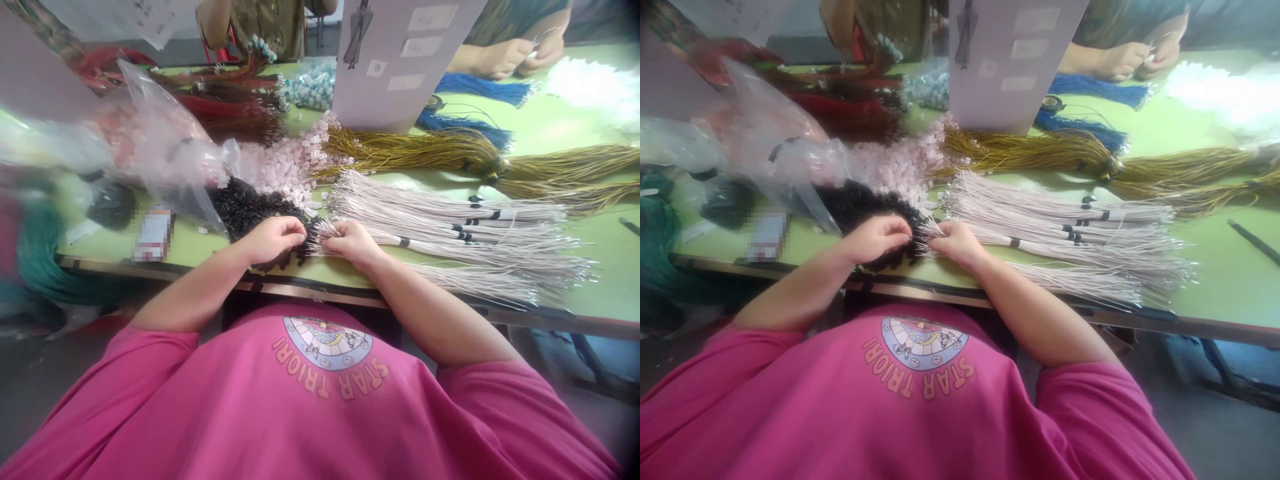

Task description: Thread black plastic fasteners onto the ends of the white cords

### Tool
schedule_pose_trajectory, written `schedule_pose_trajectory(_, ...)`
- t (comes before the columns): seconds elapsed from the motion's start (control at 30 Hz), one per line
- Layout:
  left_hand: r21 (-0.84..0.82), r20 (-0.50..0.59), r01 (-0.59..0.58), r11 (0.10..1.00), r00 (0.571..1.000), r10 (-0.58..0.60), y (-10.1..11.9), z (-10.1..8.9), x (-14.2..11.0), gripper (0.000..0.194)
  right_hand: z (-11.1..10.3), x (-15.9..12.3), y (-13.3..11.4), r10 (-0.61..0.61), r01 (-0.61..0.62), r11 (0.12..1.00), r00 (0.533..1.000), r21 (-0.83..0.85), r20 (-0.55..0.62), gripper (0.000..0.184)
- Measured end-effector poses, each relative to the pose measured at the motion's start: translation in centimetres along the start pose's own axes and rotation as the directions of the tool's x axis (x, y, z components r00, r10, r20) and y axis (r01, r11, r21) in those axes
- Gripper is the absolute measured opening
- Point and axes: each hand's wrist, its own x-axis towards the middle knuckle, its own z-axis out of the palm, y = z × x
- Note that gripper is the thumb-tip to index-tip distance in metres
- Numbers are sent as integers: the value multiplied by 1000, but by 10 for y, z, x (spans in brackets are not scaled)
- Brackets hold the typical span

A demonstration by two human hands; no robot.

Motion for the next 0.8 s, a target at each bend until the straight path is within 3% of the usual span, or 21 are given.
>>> schedule_pose_trajectory(0.13, -269, -49, 75, 960, 995, -92, -7, 17, 2, 19, -1, 0, 0, 13, -13, 1000, 1000, 20, 24, 11)
schedule_pose_trajectory(0.27, -412, -82, 67, 909, 991, -110, -13, 26, 6, 22, -1, 2, 0, 20, -20, 1000, 1000, -18, 20, 10)
schedule_pose_trajectory(0.4, -477, -142, 19, 879, 985, -98, -16, 30, 9, 23, 0, 3, 1, 4, -3, 999, 1000, -45, 26, 9)
schedule_pose_trajectory(0.5, -502, -169, 19, 865, 978, -120, -16, 30, 10, 23, 1, 3, 2, 28, -29, 999, 999, 39, 28, 9)
schedule_pose_trajectory(0.63, -423, -117, 86, 902, 982, -148, -15, 27, 7, 22, 0, 2, 2, 72, -76, 988, 997, 131, 36, 10)
schedule_pose_trajectory(0.8, -453, -90, 83, 888, 986, -138, -16, 29, 6, 22, -3, 2, 1, 66, -66, 998, 997, 12, 31, 16)
